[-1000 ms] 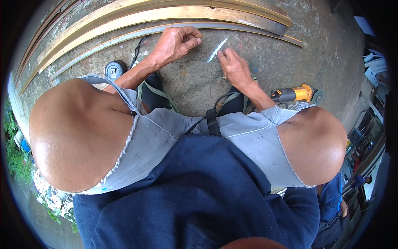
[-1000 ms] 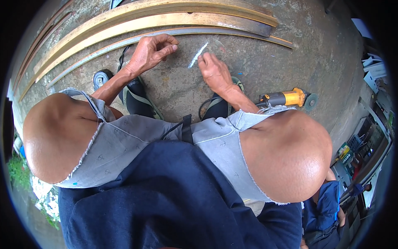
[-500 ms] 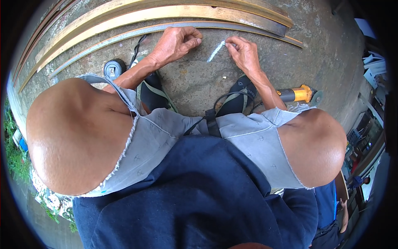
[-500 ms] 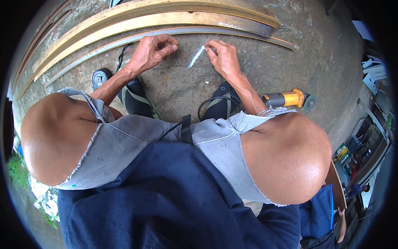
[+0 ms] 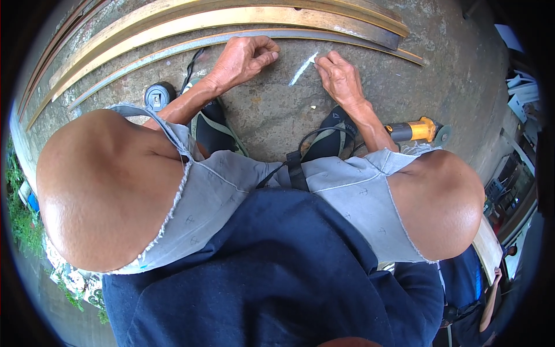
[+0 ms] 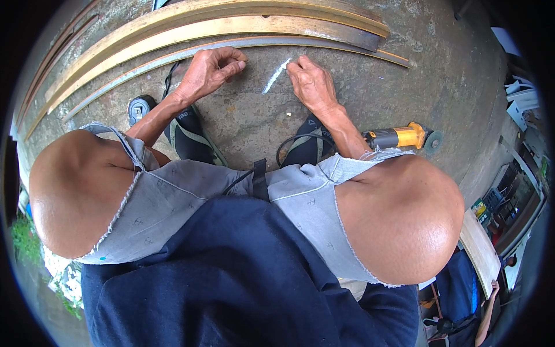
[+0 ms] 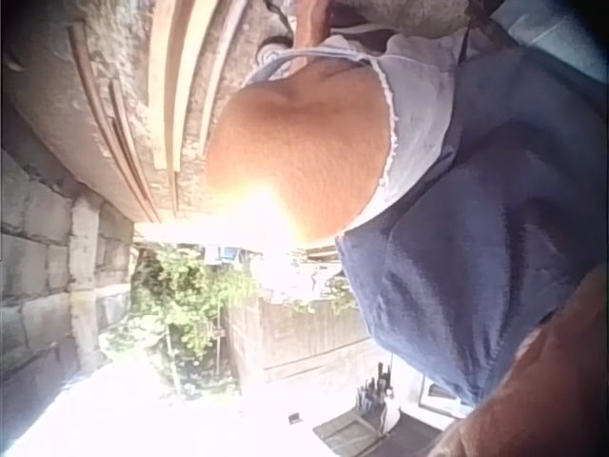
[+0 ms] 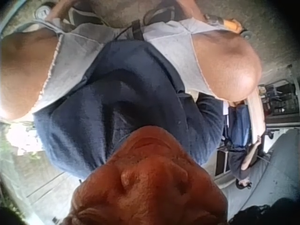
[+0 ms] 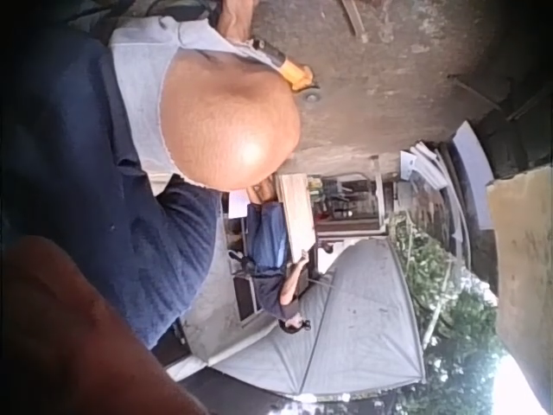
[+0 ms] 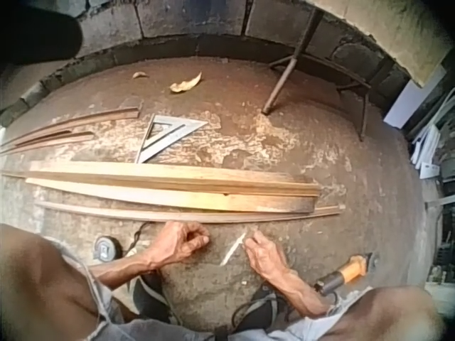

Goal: Cutting a metal L-profile with an angle grinder and checking measurements with a tape measure.

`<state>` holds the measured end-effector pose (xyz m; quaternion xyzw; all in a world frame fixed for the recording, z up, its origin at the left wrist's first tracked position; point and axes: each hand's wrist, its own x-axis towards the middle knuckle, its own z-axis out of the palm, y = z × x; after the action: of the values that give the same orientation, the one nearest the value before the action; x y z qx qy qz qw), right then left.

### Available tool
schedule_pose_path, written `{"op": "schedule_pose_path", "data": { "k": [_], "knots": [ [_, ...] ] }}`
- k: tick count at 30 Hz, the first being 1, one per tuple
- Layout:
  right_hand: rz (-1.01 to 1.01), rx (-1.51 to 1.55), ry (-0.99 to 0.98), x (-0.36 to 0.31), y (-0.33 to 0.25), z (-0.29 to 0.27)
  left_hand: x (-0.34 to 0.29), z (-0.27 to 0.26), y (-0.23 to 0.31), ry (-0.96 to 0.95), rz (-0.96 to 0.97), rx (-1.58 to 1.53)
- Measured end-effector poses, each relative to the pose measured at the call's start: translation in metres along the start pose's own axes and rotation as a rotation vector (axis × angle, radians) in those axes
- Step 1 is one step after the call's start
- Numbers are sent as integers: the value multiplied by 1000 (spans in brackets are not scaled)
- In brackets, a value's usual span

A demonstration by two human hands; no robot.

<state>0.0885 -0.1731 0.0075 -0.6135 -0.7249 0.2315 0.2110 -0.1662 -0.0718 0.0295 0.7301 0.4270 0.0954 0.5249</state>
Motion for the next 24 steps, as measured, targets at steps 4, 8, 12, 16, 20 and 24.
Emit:
{"op": "schedule_pose_path", "data": {
  "k": [4,8,12,16,20,24],
  "knots": [
    [-33,-40,40,-7,-1,9,-1,1,-2,0,-20,-3],
    [-125,-49,5,-25,-22,19,1,1,-4,-2,-6,-2],
    [-224,-97,-42,-17,-13,14,0,-4,2,7,-46,3],
    [-225,-144,25,-22,-22,23,-3,-7,3,-7,-96,-11],
    [-237,-171,-44,-17,-10,14,-1,-5,2,-16,-101,-43],
    [-204,-221,-20,-16,-12,21,-3,-6,4,-1,-85,-10]
  ]
}}
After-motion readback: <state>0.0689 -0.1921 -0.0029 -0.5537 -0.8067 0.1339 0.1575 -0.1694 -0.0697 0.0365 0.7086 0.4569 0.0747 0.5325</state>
